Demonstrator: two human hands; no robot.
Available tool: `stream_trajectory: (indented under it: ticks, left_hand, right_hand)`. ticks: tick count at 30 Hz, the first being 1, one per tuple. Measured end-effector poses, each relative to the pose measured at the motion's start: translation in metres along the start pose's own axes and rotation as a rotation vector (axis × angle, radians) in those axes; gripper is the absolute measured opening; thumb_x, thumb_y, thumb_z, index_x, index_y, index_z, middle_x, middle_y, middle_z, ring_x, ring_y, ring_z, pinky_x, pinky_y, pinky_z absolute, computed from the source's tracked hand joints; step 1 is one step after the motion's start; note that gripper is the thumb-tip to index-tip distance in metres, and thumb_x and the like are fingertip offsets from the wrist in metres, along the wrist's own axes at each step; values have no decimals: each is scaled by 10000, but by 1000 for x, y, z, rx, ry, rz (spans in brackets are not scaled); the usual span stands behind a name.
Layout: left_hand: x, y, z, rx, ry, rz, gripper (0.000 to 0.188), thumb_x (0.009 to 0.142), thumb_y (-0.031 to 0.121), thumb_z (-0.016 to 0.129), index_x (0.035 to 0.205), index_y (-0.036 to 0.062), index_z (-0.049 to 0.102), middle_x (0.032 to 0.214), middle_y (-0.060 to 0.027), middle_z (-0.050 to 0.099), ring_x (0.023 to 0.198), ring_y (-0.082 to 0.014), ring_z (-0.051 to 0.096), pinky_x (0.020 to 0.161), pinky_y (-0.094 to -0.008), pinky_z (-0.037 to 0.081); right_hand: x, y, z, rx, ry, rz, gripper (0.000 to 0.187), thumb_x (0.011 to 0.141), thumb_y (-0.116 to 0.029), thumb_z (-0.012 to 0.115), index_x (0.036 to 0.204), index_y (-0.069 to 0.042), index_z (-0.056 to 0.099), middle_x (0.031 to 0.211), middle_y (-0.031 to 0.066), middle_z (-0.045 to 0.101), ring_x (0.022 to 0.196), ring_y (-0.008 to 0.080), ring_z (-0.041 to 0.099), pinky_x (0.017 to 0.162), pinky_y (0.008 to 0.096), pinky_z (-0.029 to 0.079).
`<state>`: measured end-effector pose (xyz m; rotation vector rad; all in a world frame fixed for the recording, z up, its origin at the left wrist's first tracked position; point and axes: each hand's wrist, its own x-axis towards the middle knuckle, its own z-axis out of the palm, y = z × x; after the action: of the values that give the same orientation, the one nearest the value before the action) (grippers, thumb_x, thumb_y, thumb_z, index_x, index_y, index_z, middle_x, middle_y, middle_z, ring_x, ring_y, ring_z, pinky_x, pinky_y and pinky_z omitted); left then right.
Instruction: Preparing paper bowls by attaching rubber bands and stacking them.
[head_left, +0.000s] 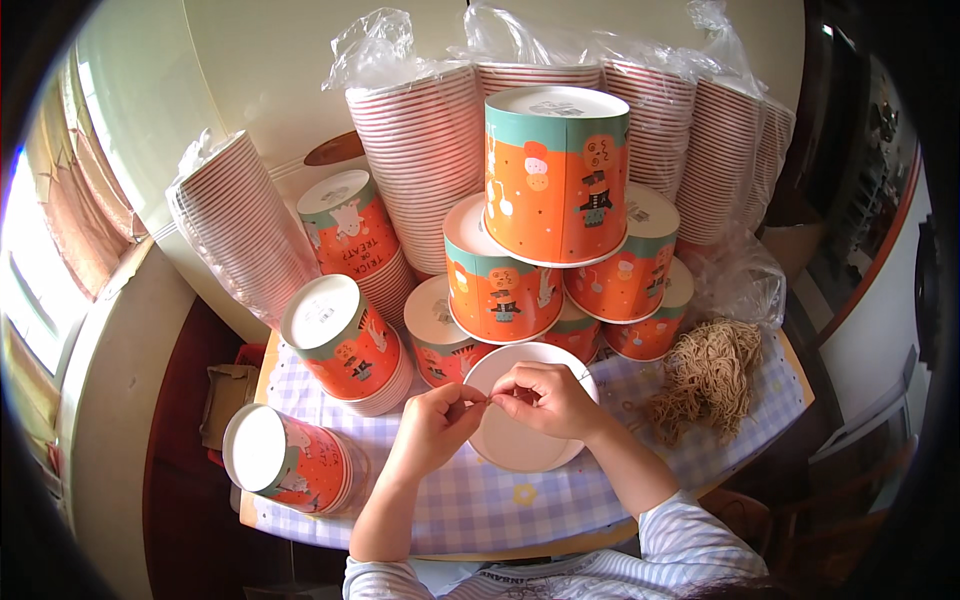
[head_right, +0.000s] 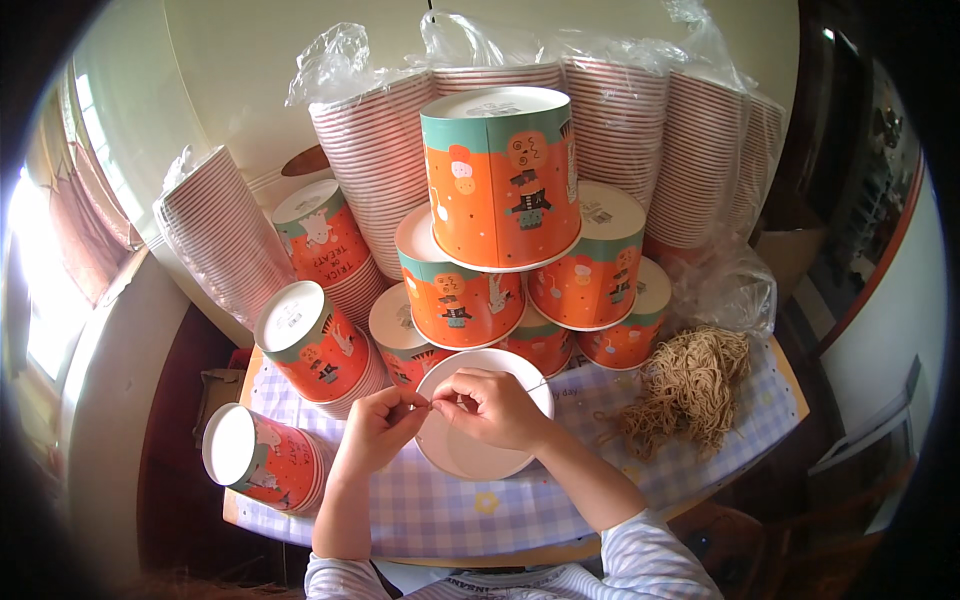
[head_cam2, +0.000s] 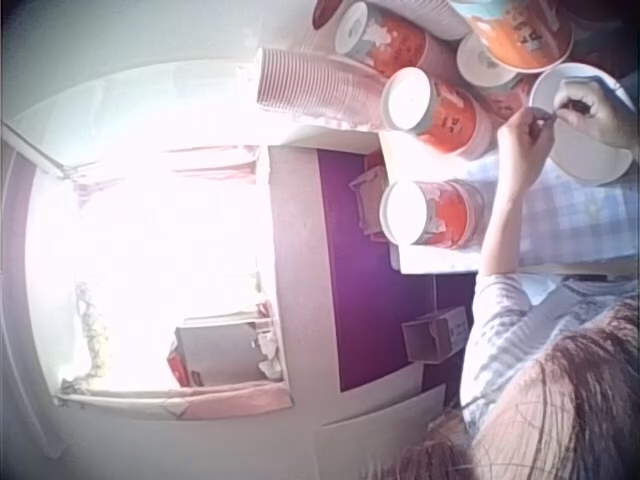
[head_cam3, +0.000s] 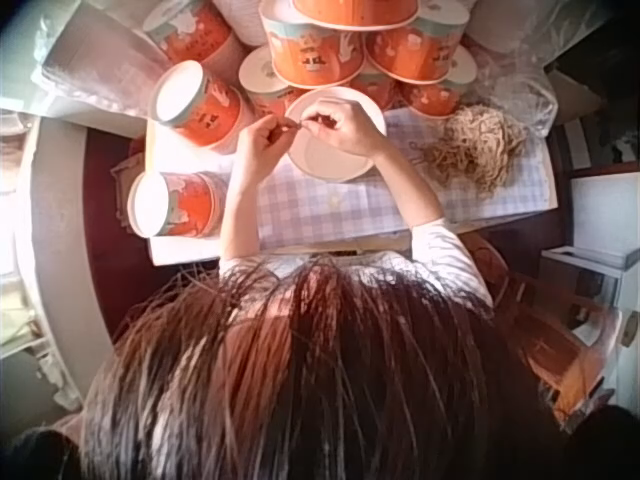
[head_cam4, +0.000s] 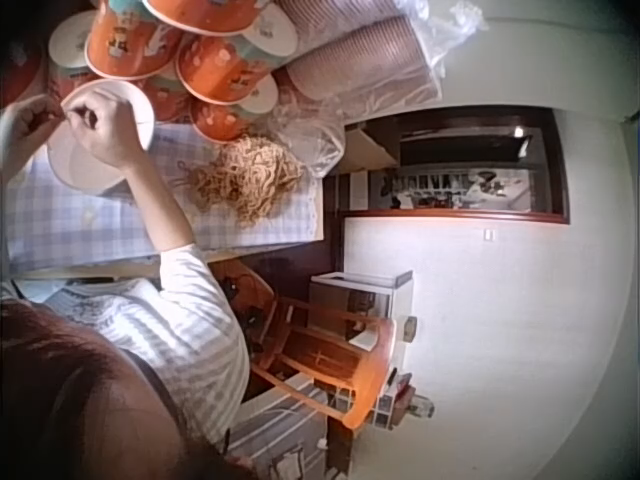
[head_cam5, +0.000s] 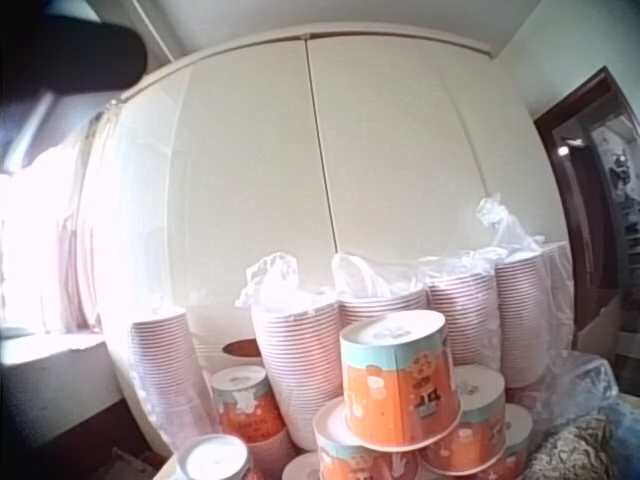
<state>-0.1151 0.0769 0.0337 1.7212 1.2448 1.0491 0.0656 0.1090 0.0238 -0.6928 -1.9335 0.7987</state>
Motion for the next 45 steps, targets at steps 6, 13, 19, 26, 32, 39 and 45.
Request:
stream_trajectory:
  ticks: [6, 13, 19, 26, 32, 39, 45]
  left_hand:
    - [1, 1, 3, 21, 55, 18, 94, 765, 59, 642, 822, -3, 598, 498, 25, 418, 465, -19, 342, 423, -198, 295]
    - [1, -1, 2, 3, 57, 12, 98, 760, 55, 650, 814, -7, 598, 505, 32, 428, 480, -14, 357, 432, -191, 302]
    - [0, 1, -1, -46, 32, 41, 93, 786, 50, 624, 841, -23, 604, 573, 17, 504, 522, -12, 408, 459, -181, 340]
    - [-1, 1, 0, -77, -7, 30, 81, 814, 36, 595, 863, -28, 596, 617, -2, 555, 547, -23, 468, 491, -182, 393]
    - [0, -1, 0, -173, -4, -7, 83, 818, 49, 599, 826, -33, 585, 653, -37, 601, 604, -57, 569, 545, -195, 457]
    - [-1, 1, -3, -118, -32, -27, 62, 825, 27, 581, 824, -31, 561, 697, -32, 598, 633, -63, 572, 572, -185, 460]
    - [0, -2, -6, -124, -7, -8, 63, 824, 31, 586, 814, -24, 558, 673, -10, 572, 606, -40, 530, 534, -171, 419]
  right_hand:
    - [1, 2, 1, -16, 23, -10, 60, 724, -8, 649, 773, -15, 614, 684, 22, 589, 563, 78, 527, 489, 210, 427]
    - [1, 0, 0, -14, 24, -4, 63, 727, -10, 646, 781, -19, 615, 685, 18, 586, 562, 74, 520, 493, 208, 423]
    - [1, -3, 0, -13, 17, 6, 88, 725, -13, 645, 808, -30, 620, 694, 4, 582, 558, 74, 514, 495, 208, 422]
    - [1, -1, 2, -106, 1, -138, 170, 694, -36, 679, 852, -55, 620, 745, 34, 606, 584, 144, 557, 520, 251, 454]
    - [0, 6, 5, -159, 30, -204, 162, 671, -5, 674, 804, -59, 598, 737, 33, 606, 574, 138, 565, 484, 248, 456]
    - [0, 2, 5, -210, 51, -202, 149, 650, 4, 656, 739, -51, 550, 705, 32, 576, 572, 152, 561, 478, 258, 456]
    - [-1, 0, 5, -215, 47, -196, 151, 645, 10, 649, 732, -43, 537, 710, 36, 572, 570, 158, 557, 485, 259, 456]
